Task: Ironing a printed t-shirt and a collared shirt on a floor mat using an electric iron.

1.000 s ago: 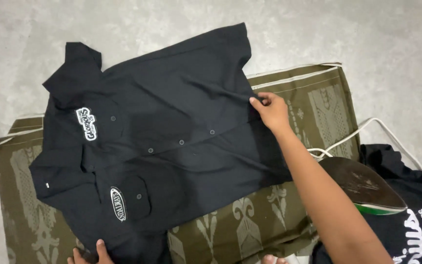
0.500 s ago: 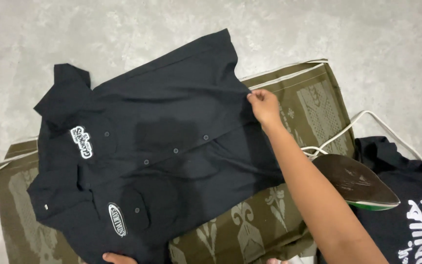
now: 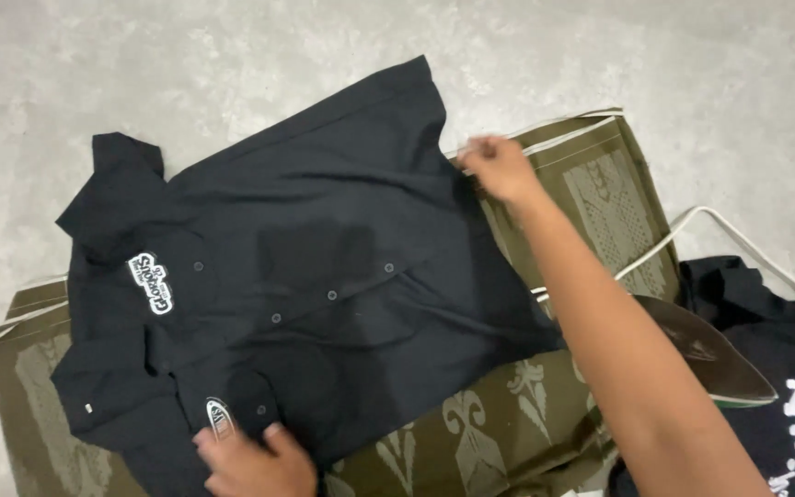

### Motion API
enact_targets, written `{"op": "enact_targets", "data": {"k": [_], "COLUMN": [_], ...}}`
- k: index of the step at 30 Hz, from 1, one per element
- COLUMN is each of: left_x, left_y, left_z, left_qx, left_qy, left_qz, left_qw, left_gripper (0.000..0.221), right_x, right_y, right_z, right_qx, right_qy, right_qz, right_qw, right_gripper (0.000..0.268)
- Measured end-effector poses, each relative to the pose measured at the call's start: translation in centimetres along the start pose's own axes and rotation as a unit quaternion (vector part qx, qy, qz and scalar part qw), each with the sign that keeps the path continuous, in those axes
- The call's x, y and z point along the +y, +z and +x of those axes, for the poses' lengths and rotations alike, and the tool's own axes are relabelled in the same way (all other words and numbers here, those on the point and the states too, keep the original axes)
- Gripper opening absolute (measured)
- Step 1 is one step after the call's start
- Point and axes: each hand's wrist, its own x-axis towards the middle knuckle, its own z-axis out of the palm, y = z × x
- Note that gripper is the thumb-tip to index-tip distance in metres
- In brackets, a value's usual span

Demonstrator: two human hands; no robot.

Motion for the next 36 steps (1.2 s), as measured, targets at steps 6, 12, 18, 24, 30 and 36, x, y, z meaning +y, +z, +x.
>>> {"op": "enact_targets", "data": {"k": [6, 12, 18, 24, 30, 36], "left_x": [-1.5, -0.9, -0.8, -1.1, -1.2, -1.1], "left_y": [8.9, 9.1, 9.3, 9.6, 9.4, 8.9], "left_z": [-2.6, -2.2, -2.2, -2.1, -1.9, -1.7], "left_qx": [0.070, 0.063, 0.037, 0.020, 0.020, 0.023], "left_qy": [0.088, 0.063, 0.046, 0.042, 0.049, 0.069], "left_qz": [0.020, 0.005, -0.005, 0.045, 0.040, 0.047], "left_qw": [0.993, 0.996, 0.998, 0.998, 0.998, 0.996], "left_gripper": [0.059, 0.064, 0.067, 0.063, 0.064, 0.066], "right_x": [-1.1, -1.7, -3.5, -3.6, -5.5, -1.5], "right_y": [0.5, 1.5, 2.7, 4.0, 4.9, 5.1], "right_z": [5.5, 9.7, 11.3, 12.8, 12.7, 10.4], "right_qx": [0.015, 0.021, -0.006, -0.022, 0.039, 0.148], "right_qy": [-0.081, -0.059, 0.039, 0.096, 0.048, -0.207], "right_qz": [-0.033, 0.032, 0.016, 0.056, 0.410, 0.100], "right_qw": [0.996, 0.998, 0.999, 0.993, 0.910, 0.962], "right_gripper": [0.033, 0.022, 0.025, 0.018, 0.029, 0.030]}}
